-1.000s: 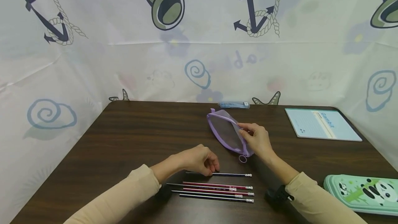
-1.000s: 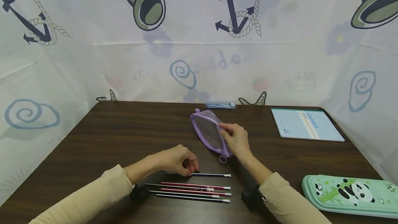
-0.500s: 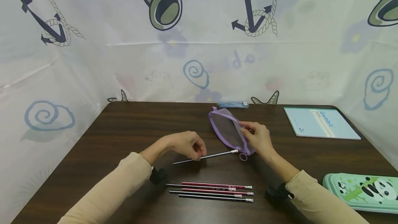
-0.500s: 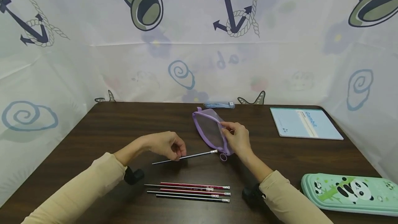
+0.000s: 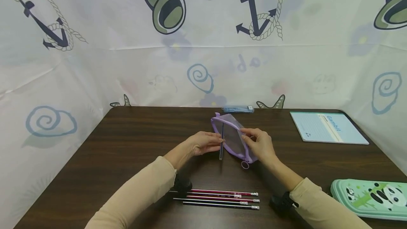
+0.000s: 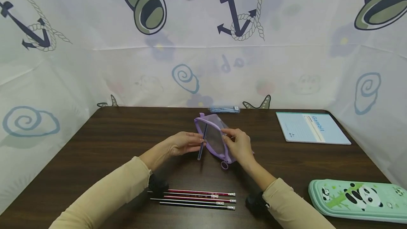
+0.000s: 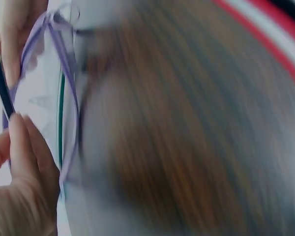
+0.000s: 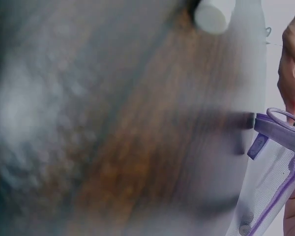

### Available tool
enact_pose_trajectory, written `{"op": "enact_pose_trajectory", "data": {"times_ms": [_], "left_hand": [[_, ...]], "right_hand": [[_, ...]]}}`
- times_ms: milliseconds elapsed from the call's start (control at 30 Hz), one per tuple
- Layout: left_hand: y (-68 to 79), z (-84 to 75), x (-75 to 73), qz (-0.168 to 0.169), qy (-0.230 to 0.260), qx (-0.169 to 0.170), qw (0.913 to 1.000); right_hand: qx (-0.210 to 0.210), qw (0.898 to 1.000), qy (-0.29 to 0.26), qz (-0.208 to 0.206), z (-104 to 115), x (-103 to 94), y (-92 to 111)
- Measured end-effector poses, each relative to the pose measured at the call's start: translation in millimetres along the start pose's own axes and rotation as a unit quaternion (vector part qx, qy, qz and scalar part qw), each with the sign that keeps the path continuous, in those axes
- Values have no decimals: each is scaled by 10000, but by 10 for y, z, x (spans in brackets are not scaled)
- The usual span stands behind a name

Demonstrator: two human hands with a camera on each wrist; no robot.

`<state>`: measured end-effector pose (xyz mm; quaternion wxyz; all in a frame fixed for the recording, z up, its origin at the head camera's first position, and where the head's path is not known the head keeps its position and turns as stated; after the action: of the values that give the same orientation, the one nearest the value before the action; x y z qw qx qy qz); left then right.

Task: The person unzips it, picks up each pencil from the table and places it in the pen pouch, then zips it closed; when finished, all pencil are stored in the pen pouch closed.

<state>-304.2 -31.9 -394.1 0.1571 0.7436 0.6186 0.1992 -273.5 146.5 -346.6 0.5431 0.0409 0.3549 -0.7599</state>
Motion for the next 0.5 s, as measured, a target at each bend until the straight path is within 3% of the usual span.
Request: {"op": "enact_pose_trajectory", "data": {"times_ms": [233,500], "left_hand": [[-28,-16,278,-508,458,310,9972],[-50,56,397,-943,679,439,9922]], "right_hand": [[-72,9999,33,99,33,28,14],[-231,9995,-4,195,60,67,42]]}}
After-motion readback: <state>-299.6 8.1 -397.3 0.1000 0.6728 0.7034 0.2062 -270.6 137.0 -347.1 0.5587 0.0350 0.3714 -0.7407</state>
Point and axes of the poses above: each hand's wrist, its own y-axis away from the middle knuckle, its own x-axis out of the palm, z = x × y, the point moved 7 cm from there along -y, towards the middle knuckle, and after that the axes turned 14 degrees about -z, right-handed, at the moved point
